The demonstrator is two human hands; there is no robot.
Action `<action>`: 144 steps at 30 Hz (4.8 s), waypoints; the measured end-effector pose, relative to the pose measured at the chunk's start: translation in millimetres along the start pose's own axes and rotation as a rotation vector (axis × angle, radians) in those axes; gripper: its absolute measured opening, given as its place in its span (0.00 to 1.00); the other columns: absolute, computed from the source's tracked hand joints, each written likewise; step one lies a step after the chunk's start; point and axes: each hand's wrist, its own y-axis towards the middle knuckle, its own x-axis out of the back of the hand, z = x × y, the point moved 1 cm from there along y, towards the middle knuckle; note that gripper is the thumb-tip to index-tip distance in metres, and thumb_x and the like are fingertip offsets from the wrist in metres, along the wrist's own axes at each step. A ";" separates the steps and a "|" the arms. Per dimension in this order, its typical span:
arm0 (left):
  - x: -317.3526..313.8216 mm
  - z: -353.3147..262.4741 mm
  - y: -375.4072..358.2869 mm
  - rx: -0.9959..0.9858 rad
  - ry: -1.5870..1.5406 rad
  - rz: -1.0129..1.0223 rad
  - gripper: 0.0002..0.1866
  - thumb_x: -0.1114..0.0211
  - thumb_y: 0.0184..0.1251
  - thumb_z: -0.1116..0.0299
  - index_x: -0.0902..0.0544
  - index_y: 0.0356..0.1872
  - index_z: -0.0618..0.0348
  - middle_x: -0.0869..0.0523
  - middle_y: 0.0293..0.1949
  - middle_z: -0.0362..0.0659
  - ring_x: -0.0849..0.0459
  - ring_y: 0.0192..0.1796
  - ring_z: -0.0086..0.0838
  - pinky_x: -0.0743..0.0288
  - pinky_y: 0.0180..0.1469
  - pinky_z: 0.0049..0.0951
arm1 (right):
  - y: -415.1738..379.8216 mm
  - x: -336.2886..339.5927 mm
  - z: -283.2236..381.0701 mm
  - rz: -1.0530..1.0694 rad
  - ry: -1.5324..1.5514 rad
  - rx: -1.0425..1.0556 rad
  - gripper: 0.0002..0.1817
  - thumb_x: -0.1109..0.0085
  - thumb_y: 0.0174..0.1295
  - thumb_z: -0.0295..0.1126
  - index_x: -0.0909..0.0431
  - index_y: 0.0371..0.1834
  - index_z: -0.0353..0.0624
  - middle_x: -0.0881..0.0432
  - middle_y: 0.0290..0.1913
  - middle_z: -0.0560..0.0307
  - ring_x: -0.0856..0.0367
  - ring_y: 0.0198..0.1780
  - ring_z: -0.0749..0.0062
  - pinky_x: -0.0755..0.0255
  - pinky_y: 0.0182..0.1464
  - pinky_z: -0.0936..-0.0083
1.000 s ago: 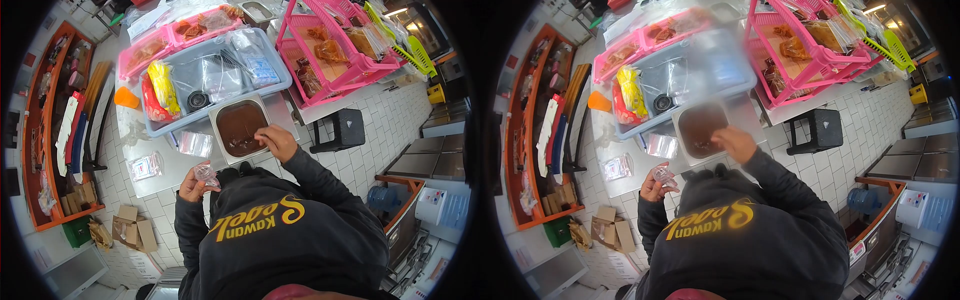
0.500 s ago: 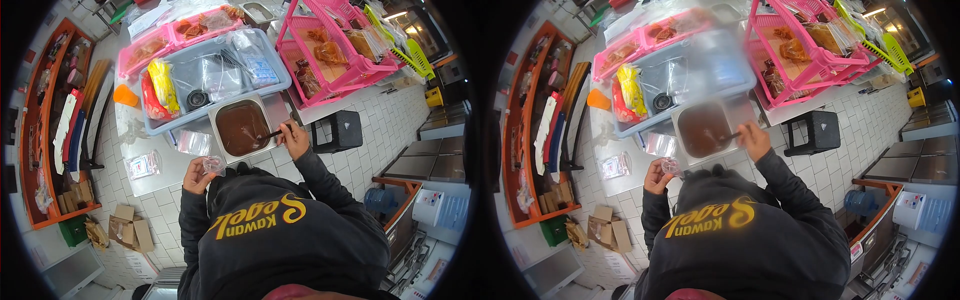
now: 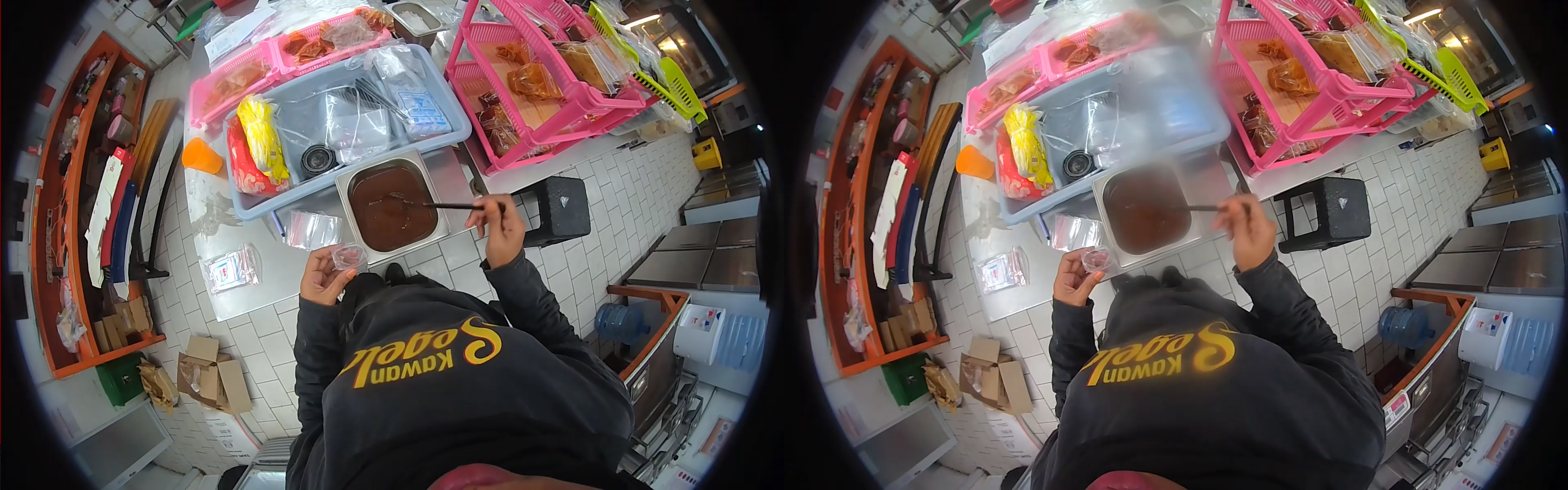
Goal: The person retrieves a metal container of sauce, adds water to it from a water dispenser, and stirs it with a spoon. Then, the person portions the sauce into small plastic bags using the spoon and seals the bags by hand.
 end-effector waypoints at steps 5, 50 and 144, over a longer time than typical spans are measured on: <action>5.7 6.8 1.2 0.024 0.075 -0.068 0.22 0.38 0.51 0.83 0.34 0.48 0.64 0.24 0.45 0.47 0.25 0.49 0.28 0.30 0.51 0.26 | -11.2 -23.4 8.2 0.382 -0.410 0.434 0.03 0.46 0.54 0.24 0.26 0.31 0.37 0.25 0.24 0.56 0.27 0.23 0.67 0.32 0.26 0.76; -333.6 126.8 9.7 0.744 -0.221 1.058 0.22 0.41 0.57 0.74 0.36 0.52 0.62 0.30 0.52 0.51 0.28 0.53 0.41 0.32 0.54 0.45 | -303.8 300.5 -6.7 -0.741 -0.143 -0.621 0.21 0.40 0.48 0.32 0.31 0.47 0.40 0.22 0.22 0.58 0.30 0.17 0.82 0.36 0.17 0.84; -1658.1 549.6 -148.1 -1.107 -0.506 2.332 0.10 0.37 0.46 0.79 0.19 0.33 0.57 0.19 0.28 0.42 0.19 0.29 0.34 0.26 0.30 0.26 | -215.8 1253.3 -118.7 -2.513 0.285 -0.394 0.17 0.34 0.47 0.40 0.28 0.32 0.43 0.24 0.32 0.60 0.28 0.36 0.77 0.35 0.42 0.81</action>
